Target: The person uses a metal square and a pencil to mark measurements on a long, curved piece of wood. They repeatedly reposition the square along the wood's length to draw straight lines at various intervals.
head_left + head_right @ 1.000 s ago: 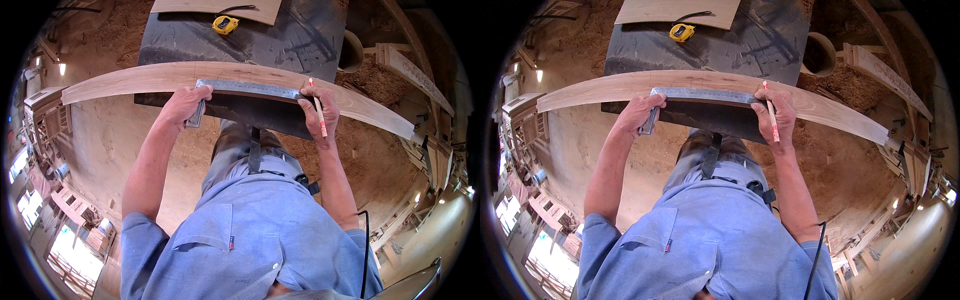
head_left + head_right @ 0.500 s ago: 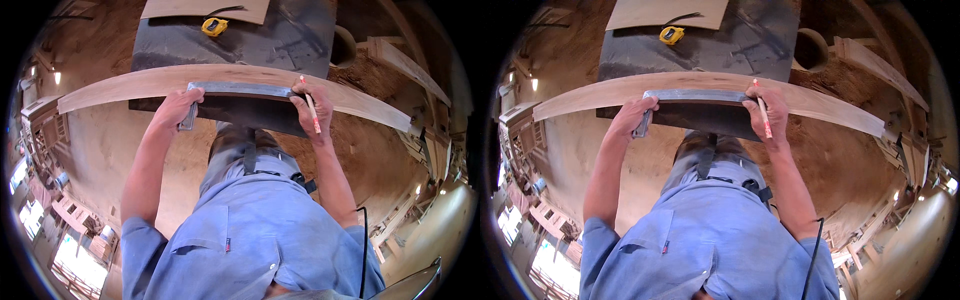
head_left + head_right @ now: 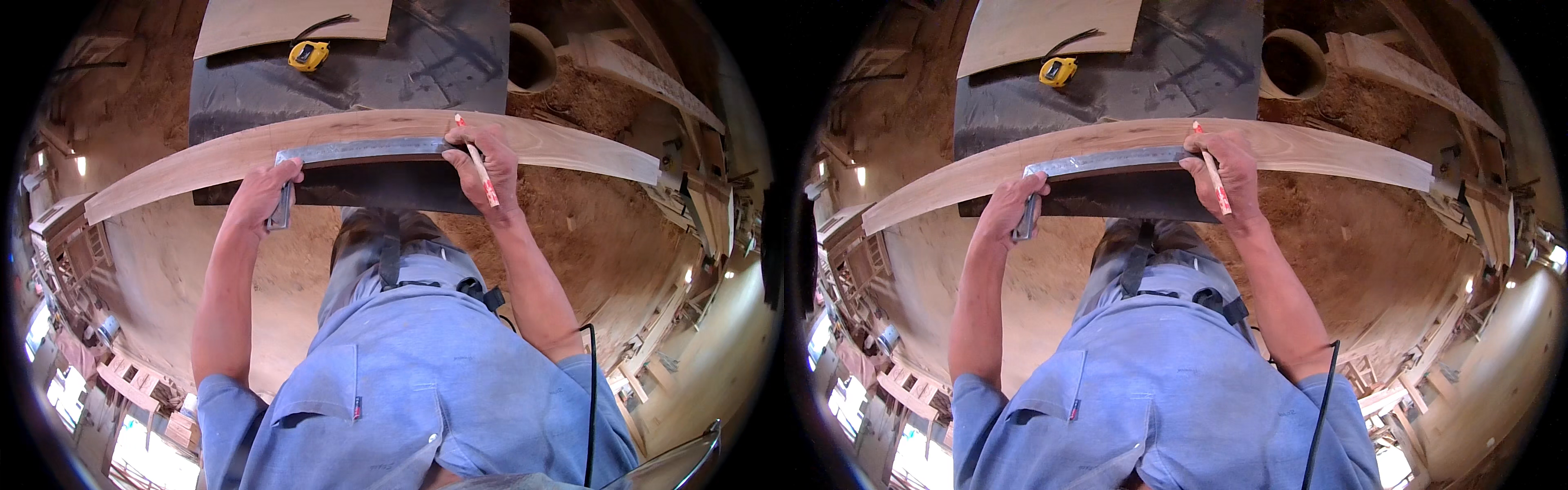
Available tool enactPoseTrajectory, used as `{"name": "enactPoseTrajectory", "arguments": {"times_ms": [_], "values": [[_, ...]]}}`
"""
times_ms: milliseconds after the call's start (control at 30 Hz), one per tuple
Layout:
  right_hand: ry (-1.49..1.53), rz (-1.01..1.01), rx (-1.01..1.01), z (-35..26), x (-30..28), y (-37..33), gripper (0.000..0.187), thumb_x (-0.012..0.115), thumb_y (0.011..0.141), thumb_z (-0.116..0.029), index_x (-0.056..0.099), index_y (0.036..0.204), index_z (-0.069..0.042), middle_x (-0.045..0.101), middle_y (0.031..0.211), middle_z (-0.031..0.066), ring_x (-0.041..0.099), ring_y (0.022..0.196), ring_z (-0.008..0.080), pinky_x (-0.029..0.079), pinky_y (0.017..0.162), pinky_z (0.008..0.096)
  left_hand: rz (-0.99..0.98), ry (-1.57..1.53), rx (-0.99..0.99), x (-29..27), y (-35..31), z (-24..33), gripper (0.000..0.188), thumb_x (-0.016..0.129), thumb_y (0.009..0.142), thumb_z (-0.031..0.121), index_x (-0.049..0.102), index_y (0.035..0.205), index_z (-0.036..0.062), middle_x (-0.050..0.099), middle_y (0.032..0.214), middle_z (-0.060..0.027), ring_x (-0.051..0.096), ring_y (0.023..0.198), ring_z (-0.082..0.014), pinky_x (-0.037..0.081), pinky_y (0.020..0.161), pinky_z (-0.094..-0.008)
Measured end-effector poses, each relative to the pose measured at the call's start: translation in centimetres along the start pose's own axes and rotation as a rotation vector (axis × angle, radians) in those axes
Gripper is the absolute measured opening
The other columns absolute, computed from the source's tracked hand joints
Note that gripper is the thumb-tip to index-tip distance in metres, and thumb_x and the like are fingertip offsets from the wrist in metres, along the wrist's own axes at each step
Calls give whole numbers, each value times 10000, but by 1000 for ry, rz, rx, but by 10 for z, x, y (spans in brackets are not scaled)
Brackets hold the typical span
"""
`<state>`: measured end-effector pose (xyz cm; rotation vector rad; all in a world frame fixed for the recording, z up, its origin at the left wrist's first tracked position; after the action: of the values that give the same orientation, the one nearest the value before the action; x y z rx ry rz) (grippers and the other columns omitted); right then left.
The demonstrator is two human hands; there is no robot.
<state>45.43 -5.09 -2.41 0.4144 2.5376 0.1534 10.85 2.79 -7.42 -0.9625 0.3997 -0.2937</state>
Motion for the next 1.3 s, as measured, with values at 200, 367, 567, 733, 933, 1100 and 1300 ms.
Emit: {"name": "enactPoseTrajectory", "arguments": {"times_ms": [200, 367, 567, 733, 933, 1100, 1300], "values": [[-13, -11, -12, 1, 1, 0, 309, 812, 732, 53, 729, 1000, -77, 715, 896, 74, 648, 882, 272, 524, 824, 383, -19, -29, -5, 2, -3, 1, 429, 695, 979, 465, 636, 968, 40, 477, 559, 15, 419, 406, -88, 390, 376, -290], [-9, -22, 0, 1, 1, 0, 305, 811, 734, 45, 722, 998, -80, 714, 898, 72, 640, 880, 275, 517, 836, 385, -28, -60, -12, 2, -2, -1, 416, 705, 983, 450, 635, 976, 39, 494, 560, 19, 423, 399, -84, 392, 368, -292], [-33, -10, -56, -5, 1, 0, 310, 795, 745, 40, 717, 1017, -86, 706, 882, 70, 634, 875, 294, 509, 850, 399, 3, -75, 20, -2, -11, -1, 348, 722, 980, 375, 647, 1004, 36, 536, 607, 8, 493, 476, -95, 446, 443, -294], [-95, 1, -55, -24, -3, -31, 304, 766, 759, 41, 712, 1032, -80, 693, 888, 80, 619, 904, 308, 497, 855, 416, 51, 73, 223, -14, -32, -6, 222, 738, 962, 259, 671, 972, 48, 562, 730, 28, 515, 605, -75, 439, 540, -292], [-54, 133, 144, -32, -16, -82, 276, 778, 773, 31, 728, 1032, -51, 691, 895, 82, 629, 898, 297, 518, 842, 395, 318, 629, 638, -12, -16, 68, 379, 642, 995, 182, 652, 1316, -19, 717, 1187, -221, 645, 1171, -428, 491, 1002, -450], [16, 199, 270, -30, -11, -101, 245, 786, 817, 39, 729, 1049, -19, 699, 955, 114, 663, 901, 251, 568, 800, 341, 163, 855, 830, 43, 30, 130, 467, 682, 964, 220, 640, 1384, 20, 669, 1338, -229, 617, 1264, -412, 478, 1081, -458], [19, 262, 373, -31, -7, -117, 217, 780, 850, 19, 729, 1058, -14, 706, 975, 119, 691, 880, 244, 581, 805, 331, -112, 926, 810, 100, 32, 146, 468, 723, 945, 262, 686, 1351, 31, 688, 1278, -221, 632, 1234, -406, 483, 1072, -451]]}}
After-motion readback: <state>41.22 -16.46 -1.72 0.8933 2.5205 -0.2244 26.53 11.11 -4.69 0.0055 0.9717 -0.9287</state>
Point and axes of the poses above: each hand's wrist, its own y-axis towards the middle knuckle, its own x-axis out of the palm, z = x × y, the point moved 8 cm from there along y, towards the middle knuckle
